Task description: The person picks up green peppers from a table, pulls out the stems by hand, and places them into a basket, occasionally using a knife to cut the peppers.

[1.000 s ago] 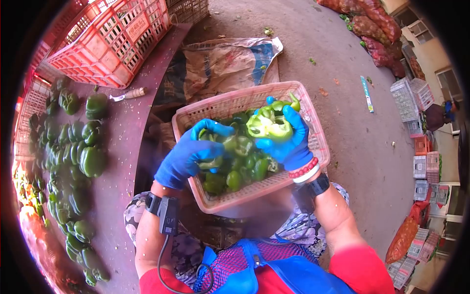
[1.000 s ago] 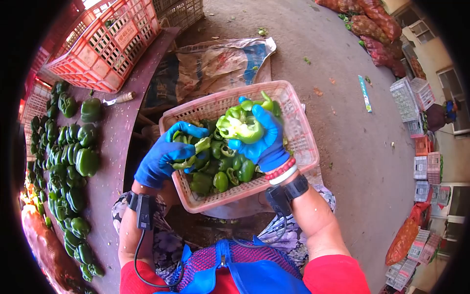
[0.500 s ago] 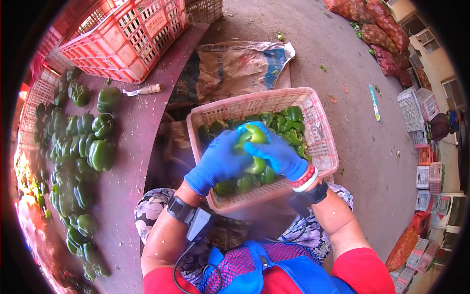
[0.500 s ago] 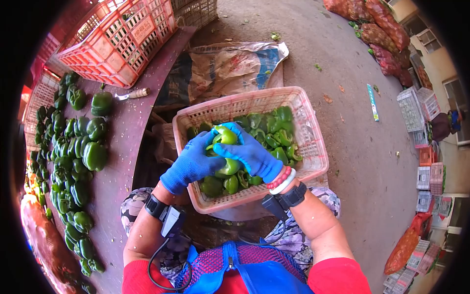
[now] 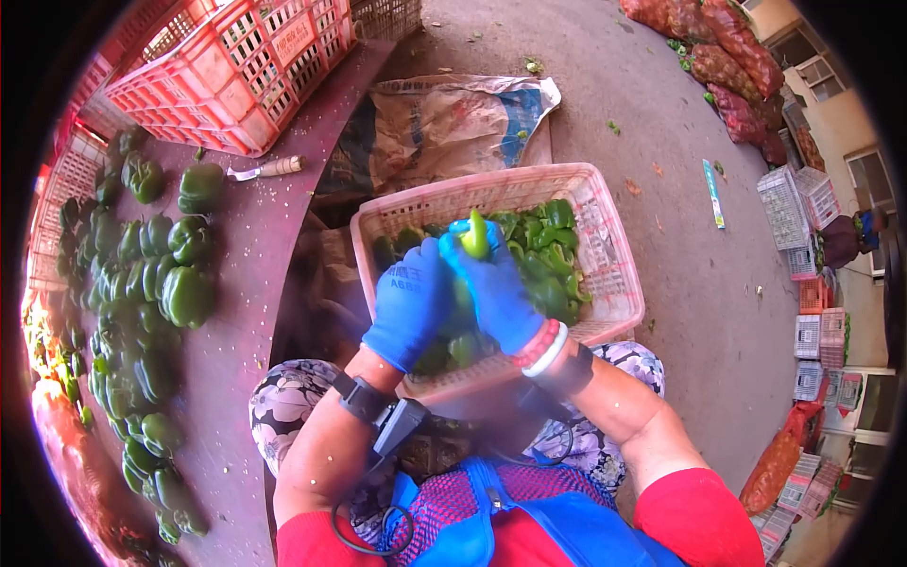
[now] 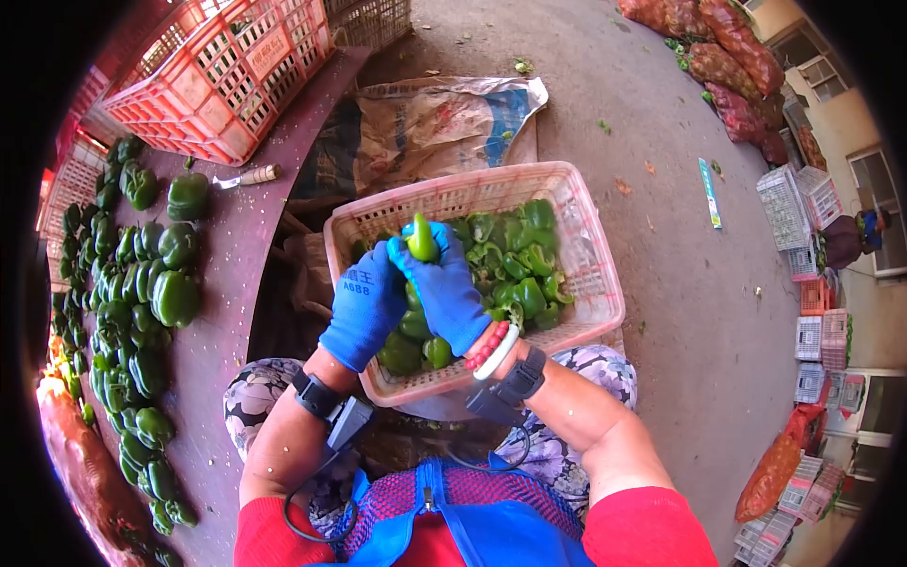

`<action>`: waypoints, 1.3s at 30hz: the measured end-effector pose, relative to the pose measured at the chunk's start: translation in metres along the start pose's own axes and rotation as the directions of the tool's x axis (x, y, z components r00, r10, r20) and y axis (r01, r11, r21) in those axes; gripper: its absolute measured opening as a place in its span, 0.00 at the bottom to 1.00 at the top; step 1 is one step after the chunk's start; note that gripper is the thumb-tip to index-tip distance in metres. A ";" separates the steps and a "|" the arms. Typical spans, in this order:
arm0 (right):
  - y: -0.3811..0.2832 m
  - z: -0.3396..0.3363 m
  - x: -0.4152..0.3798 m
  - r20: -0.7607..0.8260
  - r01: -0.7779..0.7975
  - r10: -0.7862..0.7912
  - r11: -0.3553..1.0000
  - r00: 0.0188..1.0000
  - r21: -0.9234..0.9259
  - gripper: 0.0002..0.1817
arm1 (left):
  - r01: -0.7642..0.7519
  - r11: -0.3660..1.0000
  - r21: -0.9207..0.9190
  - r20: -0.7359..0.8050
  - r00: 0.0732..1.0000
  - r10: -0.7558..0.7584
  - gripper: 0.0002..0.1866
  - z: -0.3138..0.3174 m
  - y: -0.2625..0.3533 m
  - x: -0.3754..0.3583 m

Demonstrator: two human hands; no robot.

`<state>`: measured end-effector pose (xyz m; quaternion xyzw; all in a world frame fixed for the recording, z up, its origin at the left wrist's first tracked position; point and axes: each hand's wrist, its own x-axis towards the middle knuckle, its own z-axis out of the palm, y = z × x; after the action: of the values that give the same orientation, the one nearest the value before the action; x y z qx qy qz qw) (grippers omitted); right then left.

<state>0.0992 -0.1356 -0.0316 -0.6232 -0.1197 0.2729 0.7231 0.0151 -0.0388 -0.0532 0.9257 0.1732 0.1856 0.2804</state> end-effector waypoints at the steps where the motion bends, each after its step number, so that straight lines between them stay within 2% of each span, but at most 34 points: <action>1: 0.015 -0.008 0.010 0.018 0.023 -0.025 0.996 1.000 0.090 0.13 | -0.007 0.999 0.042 0.010 1.000 0.007 0.08 -0.005 0.003 0.002; 2: 0.017 -0.014 0.013 0.071 -0.135 0.124 0.974 0.990 0.184 0.14 | -0.059 0.998 -0.017 0.018 0.998 0.060 0.06 -0.012 0.006 0.007; 4: 0.016 -0.030 0.016 0.208 -0.439 0.389 0.832 0.898 0.340 0.17 | -0.163 0.977 -0.138 0.030 0.985 0.168 0.06 -0.024 0.007 0.019; 5: 0.001 -0.033 0.011 0.227 -0.410 0.375 0.902 0.899 0.132 0.22 | -0.093 0.973 -0.213 0.036 0.994 0.103 0.07 -0.025 0.002 0.019; 7: -0.029 -0.031 0.009 0.284 -0.446 0.378 0.865 0.881 0.232 0.22 | 0.263 0.867 -0.424 0.074 0.964 -0.256 0.07 -0.022 -0.008 0.019; 9: -0.034 -0.049 0.017 0.391 -0.474 0.347 0.827 0.853 0.301 0.22 | 0.547 0.641 -0.538 0.238 0.828 -0.508 0.11 -0.026 -0.025 0.023; 11: -0.029 -0.056 0.020 0.345 -0.433 0.343 0.871 0.874 0.232 0.23 | 0.295 0.838 -0.459 0.135 0.955 -0.263 0.12 -0.019 -0.025 0.022; 12: -0.026 -0.060 0.022 0.323 -0.412 0.338 0.890 0.884 0.196 0.23 | 0.151 0.902 -0.405 0.093 0.988 -0.124 0.13 -0.016 -0.025 0.021; 13: -0.006 -0.070 0.029 0.304 -0.219 0.213 0.976 0.928 -0.015 0.24 | 0.257 0.802 -0.539 0.244 0.959 -0.143 0.20 -0.025 -0.011 0.021; 16: -0.029 -0.052 0.013 0.282 -0.299 0.304 0.952 0.910 -0.059 0.24 | 0.361 0.871 -0.332 0.474 0.863 -0.176 0.28 -0.041 0.017 0.025; 17: -0.023 -0.052 0.012 0.323 -0.300 0.270 0.953 0.907 0.045 0.24 | 0.390 0.878 -0.276 0.467 0.853 -0.232 0.32 -0.038 0.018 0.024; 20: -0.035 -0.051 0.007 0.383 -0.141 0.183 0.981 0.905 -0.136 0.24 | 0.394 0.871 -0.293 0.442 0.864 -0.242 0.29 -0.036 0.020 0.022; 21: -0.045 -0.052 0.006 0.405 -0.154 0.217 0.971 0.888 -0.183 0.23 | 0.371 0.876 -0.309 0.428 0.876 -0.220 0.28 -0.037 0.022 0.022; 24: -0.043 -0.059 0.006 0.460 -0.147 0.209 0.975 0.863 -0.167 0.22 | 0.314 0.869 -0.383 0.402 0.903 -0.149 0.24 -0.040 0.027 0.022; 26: -0.034 -0.062 0.006 0.521 -0.253 0.186 0.965 0.833 0.060 0.21 | 0.304 0.833 -0.462 0.401 0.910 -0.110 0.21 -0.036 0.019 0.019; 27: -0.030 -0.064 0.004 0.548 -0.309 0.171 0.936 0.819 0.170 0.20 | 0.382 0.681 -0.624 0.432 0.895 -0.107 0.19 -0.033 0.015 0.017; 29: -0.028 -0.066 0.006 0.612 -0.493 0.215 0.805 0.761 0.330 0.20 | 0.489 0.272 -0.829 0.487 0.870 -0.081 0.16 -0.029 0.012 0.019; 30: -0.027 -0.067 0.006 0.646 -0.575 0.227 0.716 0.728 0.396 0.20 | 0.488 0.184 -0.853 0.481 0.873 -0.085 0.15 -0.028 0.011 0.020; 31: -0.024 -0.061 0.003 0.554 -0.523 0.230 0.721 0.800 0.455 0.18 | 0.482 0.094 -0.871 0.475 0.875 -0.090 0.14 -0.031 0.015 0.023; 32: -0.021 -0.060 0.005 0.523 -0.465 0.213 0.783 0.825 0.414 0.18 | 0.472 0.006 -0.882 0.469 0.878 -0.095 0.14 -0.032 0.019 0.026; 33: -0.016 -0.060 0.009 0.494 -0.404 0.192 0.838 0.848 0.368 0.19 | 0.442 0.021 -0.897 0.434 0.887 -0.156 0.13 -0.026 0.020 0.026; 34: -0.017 -0.056 0.011 0.468 -0.341 0.167 0.885 0.868 0.317 0.19 | 0.419 0.369 -0.829 0.370 0.908 -0.198 0.12 -0.026 0.019 0.026; 35: -0.019 -0.052 0.011 0.355 -0.190 0.130 0.972 0.926 0.140 0.16 | 0.361 0.671 -0.648 0.295 0.931 -0.216 0.11 -0.027 0.016 0.026; 36: -0.022 -0.048 0.010 0.348 0.063 -0.043 0.997 0.937 -0.046 0.16 | 0.279 0.884 -0.375 0.217 0.954 -0.209 0.10 -0.026 0.012 0.025; 37: -0.024 -0.047 0.007 0.375 0.310 -0.211 0.923 0.903 -0.226 0.17 | 0.274 0.894 -0.353 0.169 0.959 -0.227 0.08 -0.018 0.007 0.026; 38: -0.027 -0.046 0.006 0.430 0.530 -0.363 0.759 0.827 -0.379 0.18 | 0.421 0.785 -0.455 0.294 0.903 -0.314 0.07 -0.015 -0.002 0.023; 39: -0.033 -0.047 0.005 0.475 0.673 -0.478 0.563 0.739 -0.480 0.26 | 0.557 0.645 -0.523 0.424 0.827 -0.370 0.07 -0.013 -0.011 0.021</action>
<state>0.1359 -0.1749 -0.0100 -0.7029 -0.5069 0.0513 0.4964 0.0252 -0.0156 -0.0439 0.7174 0.2934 0.0211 0.6316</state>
